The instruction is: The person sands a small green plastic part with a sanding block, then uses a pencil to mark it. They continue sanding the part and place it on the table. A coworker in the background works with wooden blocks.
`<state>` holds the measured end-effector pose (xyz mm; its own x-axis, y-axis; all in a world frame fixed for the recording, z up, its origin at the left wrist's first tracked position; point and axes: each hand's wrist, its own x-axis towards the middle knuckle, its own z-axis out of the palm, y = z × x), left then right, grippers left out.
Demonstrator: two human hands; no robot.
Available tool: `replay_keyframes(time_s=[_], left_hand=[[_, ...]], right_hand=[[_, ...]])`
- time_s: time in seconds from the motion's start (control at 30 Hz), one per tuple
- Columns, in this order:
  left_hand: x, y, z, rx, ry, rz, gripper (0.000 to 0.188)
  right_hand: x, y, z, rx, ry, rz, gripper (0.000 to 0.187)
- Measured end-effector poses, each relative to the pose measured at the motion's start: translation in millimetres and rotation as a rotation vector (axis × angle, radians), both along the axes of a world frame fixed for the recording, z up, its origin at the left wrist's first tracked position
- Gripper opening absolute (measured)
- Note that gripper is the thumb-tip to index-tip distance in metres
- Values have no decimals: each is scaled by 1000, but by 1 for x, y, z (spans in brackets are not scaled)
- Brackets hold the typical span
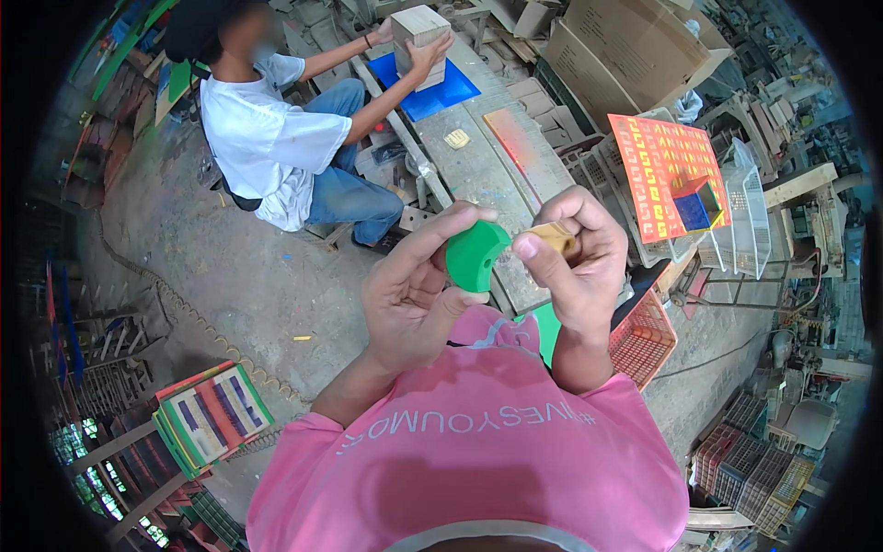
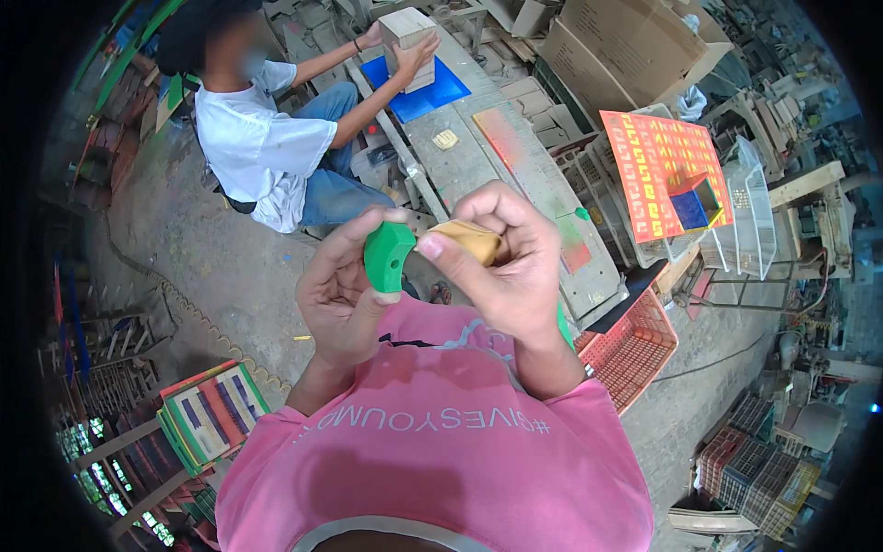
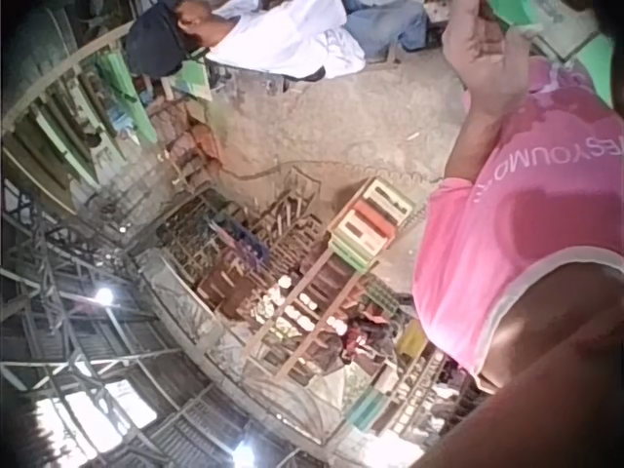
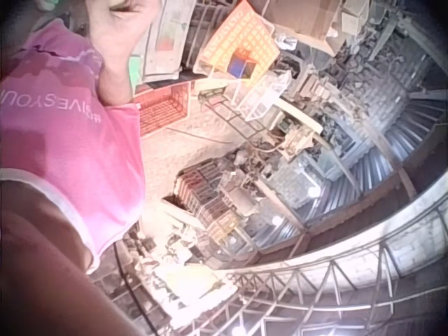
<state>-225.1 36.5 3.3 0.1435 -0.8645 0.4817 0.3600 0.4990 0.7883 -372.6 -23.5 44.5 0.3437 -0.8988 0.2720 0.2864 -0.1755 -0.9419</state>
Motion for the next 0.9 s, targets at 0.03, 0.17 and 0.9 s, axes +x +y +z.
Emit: replay_keyframes(time_s=[0.03,0.17,0.9], left_hand=[[-1,0,0,-8,1,-4,54],[-5,-1,-1,-22,-11,-17,53],[-12,-1,-6,-27,12,-42,54]], right_hand=[[-3,0,-2,15,0,-18,20],[-5,3,0,29,-73,40,20],[-18,6,-1,-177,-57,-114,22]])
